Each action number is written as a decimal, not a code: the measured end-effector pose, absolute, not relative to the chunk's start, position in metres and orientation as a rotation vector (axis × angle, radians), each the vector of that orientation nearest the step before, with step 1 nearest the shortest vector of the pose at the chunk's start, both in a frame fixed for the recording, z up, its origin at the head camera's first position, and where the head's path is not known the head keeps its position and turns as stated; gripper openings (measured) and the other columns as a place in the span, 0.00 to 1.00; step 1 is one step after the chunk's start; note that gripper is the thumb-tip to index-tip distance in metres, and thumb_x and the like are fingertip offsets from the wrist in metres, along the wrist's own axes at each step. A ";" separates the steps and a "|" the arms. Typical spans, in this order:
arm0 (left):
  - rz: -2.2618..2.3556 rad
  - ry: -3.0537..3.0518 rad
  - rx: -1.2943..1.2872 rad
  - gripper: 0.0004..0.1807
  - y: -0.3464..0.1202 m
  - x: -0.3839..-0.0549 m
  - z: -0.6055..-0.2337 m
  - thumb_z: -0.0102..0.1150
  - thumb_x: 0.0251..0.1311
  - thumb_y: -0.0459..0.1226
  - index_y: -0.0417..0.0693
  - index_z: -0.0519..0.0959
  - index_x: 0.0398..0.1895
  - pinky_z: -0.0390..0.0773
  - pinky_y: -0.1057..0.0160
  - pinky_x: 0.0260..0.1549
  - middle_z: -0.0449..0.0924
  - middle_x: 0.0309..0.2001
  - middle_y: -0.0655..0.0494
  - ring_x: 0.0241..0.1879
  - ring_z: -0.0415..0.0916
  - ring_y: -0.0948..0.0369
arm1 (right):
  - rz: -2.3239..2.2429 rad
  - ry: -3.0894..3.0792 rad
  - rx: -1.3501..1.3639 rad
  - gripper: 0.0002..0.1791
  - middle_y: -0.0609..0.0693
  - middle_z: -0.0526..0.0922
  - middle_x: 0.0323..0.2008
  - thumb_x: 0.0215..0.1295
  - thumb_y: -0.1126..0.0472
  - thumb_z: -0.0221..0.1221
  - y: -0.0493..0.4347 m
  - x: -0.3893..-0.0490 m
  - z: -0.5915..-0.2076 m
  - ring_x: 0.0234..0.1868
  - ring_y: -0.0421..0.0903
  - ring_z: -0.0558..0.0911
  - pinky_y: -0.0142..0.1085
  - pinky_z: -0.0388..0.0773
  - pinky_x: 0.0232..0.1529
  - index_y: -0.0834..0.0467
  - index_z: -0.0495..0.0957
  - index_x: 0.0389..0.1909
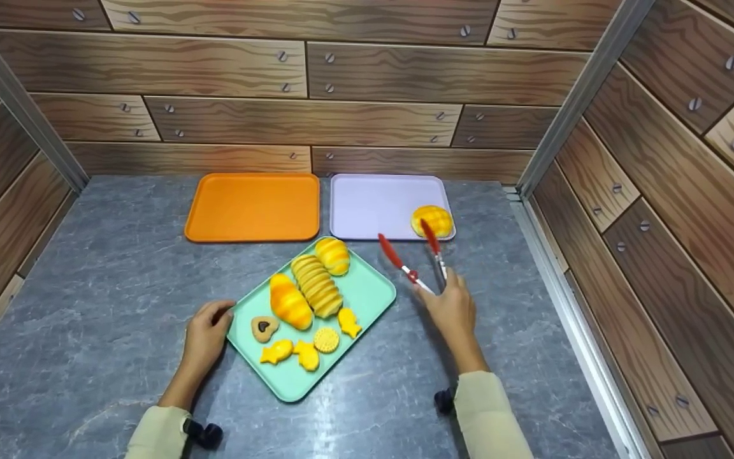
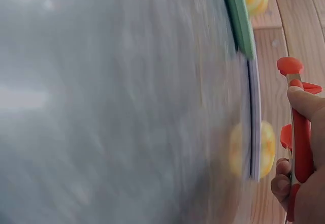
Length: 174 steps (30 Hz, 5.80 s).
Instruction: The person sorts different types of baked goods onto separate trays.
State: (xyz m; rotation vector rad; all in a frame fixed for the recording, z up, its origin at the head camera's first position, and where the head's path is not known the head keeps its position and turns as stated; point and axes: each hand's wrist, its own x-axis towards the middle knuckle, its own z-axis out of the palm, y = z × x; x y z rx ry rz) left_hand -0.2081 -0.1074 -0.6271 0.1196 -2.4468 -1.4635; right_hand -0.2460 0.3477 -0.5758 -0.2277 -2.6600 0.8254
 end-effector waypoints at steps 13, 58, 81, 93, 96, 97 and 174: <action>-1.450 -2.438 0.123 0.11 -0.108 -0.208 -0.627 0.57 0.68 0.29 0.42 0.85 0.49 0.77 0.52 0.47 0.83 0.44 0.49 0.47 0.78 0.54 | 1.005 -2.749 -0.073 0.43 0.63 0.80 0.52 0.55 0.43 0.73 0.296 -0.224 -0.574 0.46 0.61 0.79 0.54 0.74 0.47 0.63 0.73 0.65; -1.437 -2.443 0.117 0.11 -0.107 -0.207 -0.627 0.57 0.69 0.31 0.44 0.85 0.49 0.76 0.49 0.54 0.84 0.48 0.48 0.53 0.78 0.50 | 0.799 -2.747 0.191 0.36 0.63 0.82 0.56 0.63 0.47 0.68 0.264 -0.230 -0.574 0.52 0.64 0.82 0.59 0.76 0.52 0.66 0.75 0.64; -1.447 -2.451 0.132 0.11 -0.107 -0.207 -0.627 0.57 0.69 0.31 0.44 0.85 0.50 0.76 0.49 0.54 0.84 0.48 0.49 0.54 0.77 0.51 | 0.866 -2.631 0.060 0.29 0.63 0.82 0.40 0.62 0.50 0.69 0.290 -0.258 -0.553 0.33 0.62 0.78 0.56 0.73 0.35 0.63 0.78 0.58; -1.451 -2.442 0.133 0.11 -0.106 -0.209 -0.627 0.57 0.69 0.31 0.44 0.85 0.49 0.77 0.51 0.53 0.84 0.47 0.49 0.53 0.78 0.51 | 0.840 -2.607 -0.140 0.30 0.68 0.81 0.42 0.65 0.49 0.67 0.329 -0.299 -0.541 0.39 0.68 0.79 0.60 0.71 0.41 0.65 0.77 0.59; -1.448 -2.441 0.136 0.11 -0.107 -0.209 -0.627 0.57 0.69 0.31 0.45 0.85 0.49 0.77 0.51 0.52 0.84 0.47 0.50 0.52 0.78 0.52 | 0.817 -2.602 -0.163 0.32 0.69 0.81 0.44 0.65 0.48 0.67 0.338 -0.309 -0.541 0.42 0.69 0.79 0.61 0.71 0.42 0.66 0.76 0.61; -1.447 -2.442 0.136 0.11 -0.108 -0.208 -0.627 0.56 0.70 0.31 0.45 0.85 0.49 0.77 0.51 0.52 0.84 0.47 0.50 0.52 0.78 0.52 | 0.818 -2.599 -0.170 0.32 0.69 0.81 0.45 0.65 0.48 0.67 0.341 -0.313 -0.541 0.42 0.70 0.79 0.62 0.71 0.43 0.66 0.76 0.61; -1.492 -2.448 0.148 0.11 -0.112 -0.206 -0.624 0.57 0.69 0.31 0.45 0.85 0.50 0.76 0.51 0.50 0.83 0.48 0.49 0.51 0.77 0.53 | 0.790 -2.643 -0.281 0.37 0.68 0.79 0.48 0.58 0.46 0.71 0.332 -0.286 -0.548 0.47 0.71 0.79 0.62 0.72 0.46 0.65 0.73 0.61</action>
